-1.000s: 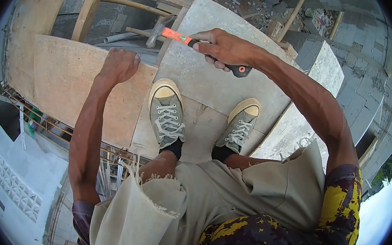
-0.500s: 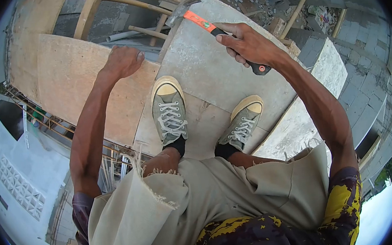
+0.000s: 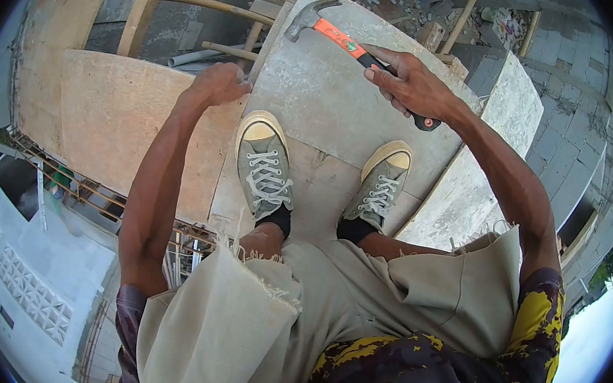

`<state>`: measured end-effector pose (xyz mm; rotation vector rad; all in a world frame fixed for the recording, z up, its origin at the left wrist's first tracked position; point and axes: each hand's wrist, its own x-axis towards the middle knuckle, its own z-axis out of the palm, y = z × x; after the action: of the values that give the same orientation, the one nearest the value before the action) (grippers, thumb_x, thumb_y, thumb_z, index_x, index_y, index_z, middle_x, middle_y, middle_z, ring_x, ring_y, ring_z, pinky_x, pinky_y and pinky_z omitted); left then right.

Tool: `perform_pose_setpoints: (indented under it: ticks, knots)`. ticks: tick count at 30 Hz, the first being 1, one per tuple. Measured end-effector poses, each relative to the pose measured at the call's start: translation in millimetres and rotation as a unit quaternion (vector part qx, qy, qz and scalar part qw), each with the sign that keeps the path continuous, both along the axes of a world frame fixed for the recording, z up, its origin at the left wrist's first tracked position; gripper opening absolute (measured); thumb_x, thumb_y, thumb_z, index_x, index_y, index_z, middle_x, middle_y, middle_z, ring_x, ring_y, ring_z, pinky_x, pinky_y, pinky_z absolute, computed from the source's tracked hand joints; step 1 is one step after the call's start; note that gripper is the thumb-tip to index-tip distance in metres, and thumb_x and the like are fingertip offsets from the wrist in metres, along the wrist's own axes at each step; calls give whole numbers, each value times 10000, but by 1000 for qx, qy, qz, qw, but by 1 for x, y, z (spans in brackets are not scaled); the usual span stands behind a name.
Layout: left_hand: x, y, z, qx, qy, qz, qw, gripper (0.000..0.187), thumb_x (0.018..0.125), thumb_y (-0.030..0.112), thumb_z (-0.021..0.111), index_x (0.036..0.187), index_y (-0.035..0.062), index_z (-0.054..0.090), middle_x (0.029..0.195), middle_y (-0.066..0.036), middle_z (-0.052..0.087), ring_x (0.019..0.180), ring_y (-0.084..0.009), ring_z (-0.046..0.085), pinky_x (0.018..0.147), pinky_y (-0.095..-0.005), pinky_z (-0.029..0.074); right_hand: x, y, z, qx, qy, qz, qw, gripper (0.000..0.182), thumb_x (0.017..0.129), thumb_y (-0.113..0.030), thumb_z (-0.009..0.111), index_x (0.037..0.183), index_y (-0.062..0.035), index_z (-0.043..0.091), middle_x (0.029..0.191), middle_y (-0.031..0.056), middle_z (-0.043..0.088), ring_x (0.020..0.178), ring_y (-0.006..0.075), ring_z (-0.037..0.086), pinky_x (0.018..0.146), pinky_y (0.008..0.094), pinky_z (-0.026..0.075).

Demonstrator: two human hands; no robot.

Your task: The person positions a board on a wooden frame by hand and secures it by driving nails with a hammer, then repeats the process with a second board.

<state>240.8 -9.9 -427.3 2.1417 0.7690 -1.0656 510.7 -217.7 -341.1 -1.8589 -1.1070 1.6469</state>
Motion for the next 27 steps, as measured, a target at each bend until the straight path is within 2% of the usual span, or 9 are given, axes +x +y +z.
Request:
perform_pose_setpoints:
  ticks: [2,6,9,11,14,20,24,26,27]
  knots:
    - [0,2,-2,-3,-2,7,1000,518,840,413,626,1038,-66,654,1064,-301,634,1026,-424,602,874,-470,458,3,-6,2,-38,-4,19,999,617,980,-436,522,1475,-96,380,522,-25,392,406,79,411,400,283,385]
    - [-1,2,-6,0,-2,6,1000,534,839,424,620,1002,-83,658,1045,-311,635,1036,-421,599,889,-463,453,8,-25,-2,-40,-21,21,999,618,979,-442,527,1475,-101,384,528,-24,393,407,79,402,402,282,378]
    - [-6,-5,-9,22,-23,-12,999,474,860,394,587,1033,-39,670,1056,-287,643,1046,-421,593,909,-461,445,8,-40,-11,-58,-9,11,998,627,979,-457,522,1474,-98,384,537,-28,390,410,76,394,404,283,371]
    - [-9,-11,-9,38,-45,-6,998,372,877,334,549,1004,11,681,1034,-257,656,1015,-420,598,890,-473,446,7,-49,-22,-35,12,-14,999,620,981,-468,516,1469,-105,395,560,-32,389,429,74,393,405,285,368]
    - [-11,-13,-9,37,-47,-2,998,308,881,286,523,959,29,673,990,-238,662,974,-420,603,859,-486,446,8,-55,-31,-30,7,-12,999,608,984,-469,510,1465,-113,402,583,-32,394,455,72,393,411,279,370]
    - [-16,-18,-6,56,-126,14,990,323,855,285,503,899,8,663,915,-267,654,913,-446,615,816,-518,453,10,-59,-37,1,-47,5,999,585,996,-465,484,1462,-121,401,602,-22,408,488,83,408,441,273,393]
    - [-13,-19,-4,46,-94,8,995,319,859,284,507,897,9,664,905,-270,652,905,-450,611,805,-518,457,13,-60,-41,-22,-47,-1,999,563,1000,-465,472,1448,-127,418,620,-2,424,496,96,436,454,288,413]
    - [-14,-21,-5,73,-102,15,992,318,861,285,519,886,0,658,870,-273,648,873,-459,612,790,-519,463,13,-56,-35,-89,-50,12,995,484,986,-350,476,1434,-172,431,780,122,575,681,198,603,665,393,497]
    - [-14,-22,-5,73,-100,13,992,318,861,285,519,886,0,658,870,-273,648,873,-459,612,790,-519,463,14,-59,-42,-89,-48,10,995,484,986,-350,476,1434,-172,431,780,122,575,681,198,603,665,393,497]
